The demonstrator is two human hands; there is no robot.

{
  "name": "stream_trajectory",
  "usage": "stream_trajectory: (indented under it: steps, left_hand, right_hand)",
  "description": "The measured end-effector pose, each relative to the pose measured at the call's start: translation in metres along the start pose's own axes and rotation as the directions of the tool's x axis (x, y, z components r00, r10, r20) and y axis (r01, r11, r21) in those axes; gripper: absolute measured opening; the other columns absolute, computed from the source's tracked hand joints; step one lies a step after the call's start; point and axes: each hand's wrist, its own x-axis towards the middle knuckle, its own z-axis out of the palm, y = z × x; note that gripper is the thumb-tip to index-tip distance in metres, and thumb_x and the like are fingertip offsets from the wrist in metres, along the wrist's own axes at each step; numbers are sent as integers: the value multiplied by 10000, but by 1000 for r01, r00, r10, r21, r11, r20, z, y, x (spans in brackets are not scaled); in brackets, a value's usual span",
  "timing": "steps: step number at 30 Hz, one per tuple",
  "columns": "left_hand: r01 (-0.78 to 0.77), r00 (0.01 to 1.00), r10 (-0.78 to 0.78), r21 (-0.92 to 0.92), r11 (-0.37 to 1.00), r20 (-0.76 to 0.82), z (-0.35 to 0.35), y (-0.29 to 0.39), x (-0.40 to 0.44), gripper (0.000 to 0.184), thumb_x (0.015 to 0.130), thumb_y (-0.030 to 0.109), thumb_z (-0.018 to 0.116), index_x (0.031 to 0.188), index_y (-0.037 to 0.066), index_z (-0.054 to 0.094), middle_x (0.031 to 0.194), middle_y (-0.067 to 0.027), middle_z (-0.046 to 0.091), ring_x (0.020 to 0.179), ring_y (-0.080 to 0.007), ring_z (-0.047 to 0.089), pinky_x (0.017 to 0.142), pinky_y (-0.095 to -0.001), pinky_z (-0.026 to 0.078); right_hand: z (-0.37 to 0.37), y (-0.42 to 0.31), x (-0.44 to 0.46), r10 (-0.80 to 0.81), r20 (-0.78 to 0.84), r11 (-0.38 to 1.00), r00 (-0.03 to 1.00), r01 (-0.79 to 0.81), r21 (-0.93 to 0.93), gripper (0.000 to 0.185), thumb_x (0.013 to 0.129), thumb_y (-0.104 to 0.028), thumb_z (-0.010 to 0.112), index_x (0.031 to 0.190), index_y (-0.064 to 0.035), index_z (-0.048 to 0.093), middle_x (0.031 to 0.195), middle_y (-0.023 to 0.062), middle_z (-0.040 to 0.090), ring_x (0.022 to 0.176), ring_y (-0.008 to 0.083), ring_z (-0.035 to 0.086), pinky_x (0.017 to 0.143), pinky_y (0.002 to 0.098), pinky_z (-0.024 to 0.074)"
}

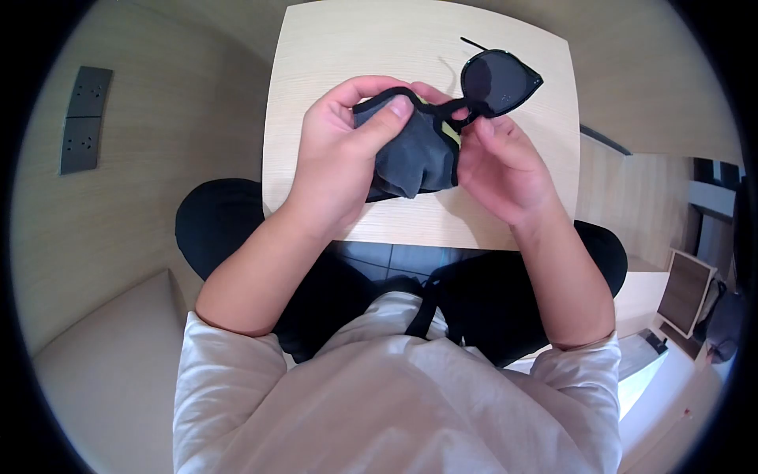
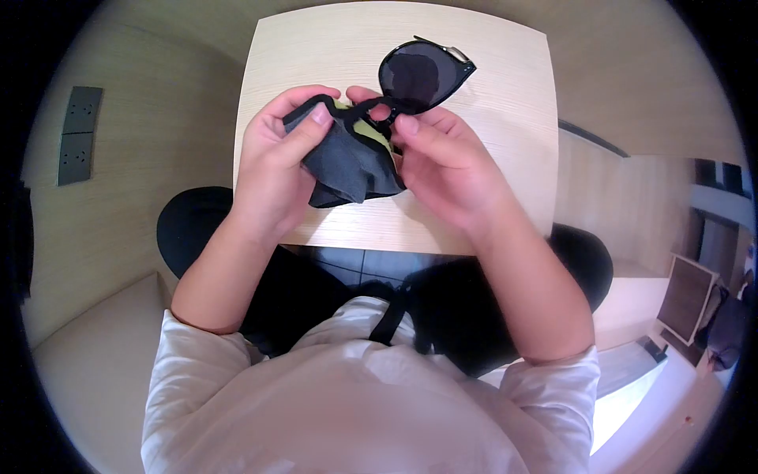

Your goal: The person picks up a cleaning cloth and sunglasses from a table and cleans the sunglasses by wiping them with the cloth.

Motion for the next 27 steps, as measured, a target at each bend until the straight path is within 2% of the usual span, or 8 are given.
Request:
stream_trajectory:
  steps: [7, 9, 11, 12, 16, 20, 22, 27]
  left_hand:
    - [-135, 980, 127, -44, 990, -153, -25, 23, 9, 228, 943, 52, 669, 1141, -36, 597, 965, -101, 699, 841, -143, 686, 770, -269, 565]
    - [-180, 976, 176, -21, 983, -132, -27, 28, 6, 207, 946, 47, 666, 1124, -39, 604, 957, -91, 699, 820, -128, 677, 757, -256, 556]
    - [-328, 942, 334, 118, 937, -35, -28, 30, 0, 176, 939, 39, 674, 1089, -39, 625, 952, -75, 695, 838, -106, 660, 749, -239, 539]
    - [-417, 902, 432, 253, 873, -3, -27, 31, -2, 144, 933, 35, 682, 1054, -33, 644, 939, -52, 685, 845, -86, 633, 761, -225, 517]
    - [-495, 862, 501, 355, 793, 81, -28, 29, -6, 137, 927, 37, 692, 1040, -26, 650, 927, -38, 675, 845, -77, 614, 780, -217, 503]
    - [-446, 895, 434, 245, 861, 102, -27, 20, -2, 131, 955, 81, 671, 1039, -16, 641, 913, -22, 662, 826, -62, 594, 758, -210, 486]
    - [-327, 940, 313, 100, 940, 133, -21, 17, -3, 137, 978, 122, 650, 1027, -5, 634, 901, -10, 653, 810, -51, 580, 735, -210, 479]
    - [-284, 955, 267, 139, 949, 127, -12, 9, -8, 110, 967, 89, 656, 1004, -14, 638, 887, -15, 657, 783, -50, 584, 707, -209, 488]
  right_hand:
    - [-19, -26, 3, -173, 27, 983, 985, 171, 61, 273, 1020, -303, 562, 1122, -88, 695, 1412, 125, 562, 1284, 267, 544, 1061, 416, 442]
    - [-26, -36, 1, -226, 47, 948, 973, 231, -221, 260, 1031, -322, 527, 1116, -135, 687, 1470, 114, 483, 1406, 364, 397, 1144, 543, 358]
    - [-20, -37, -1, -260, 9, 933, 965, 254, -257, 271, 1030, -320, 530, 1099, -104, 679, 1385, 123, 561, 1344, 363, 479, 1135, 532, 388]
    - [-19, -37, -1, -259, -14, 920, 966, 242, -308, 262, 1028, -306, 540, 1080, -87, 672, 1312, 129, 602, 1283, 355, 534, 1103, 506, 423]
    - [-2, -16, 0, -247, -120, 823, 962, 143, -550, 218, 1014, -235, 577, 964, -30, 630, 1025, 135, 684, 1033, 272, 673, 938, 388, 521]
    - [12, -1, -2, -216, -123, 745, 969, 82, -662, 80, 970, -94, 627, 938, -21, 629, 977, 42, 692, 918, 106, 640, 846, 268, 505]
    - [9, 2, -1, -217, -132, 724, 967, 69, -686, 108, 977, -106, 628, 941, -5, 644, 932, 38, 691, 874, 92, 620, 797, 251, 497]
    - [19, 6, -1, -177, -188, 741, 966, 6, -671, 165, 972, -127, 631, 995, 32, 668, 839, -5, 650, 803, 61, 569, 699, 225, 455]
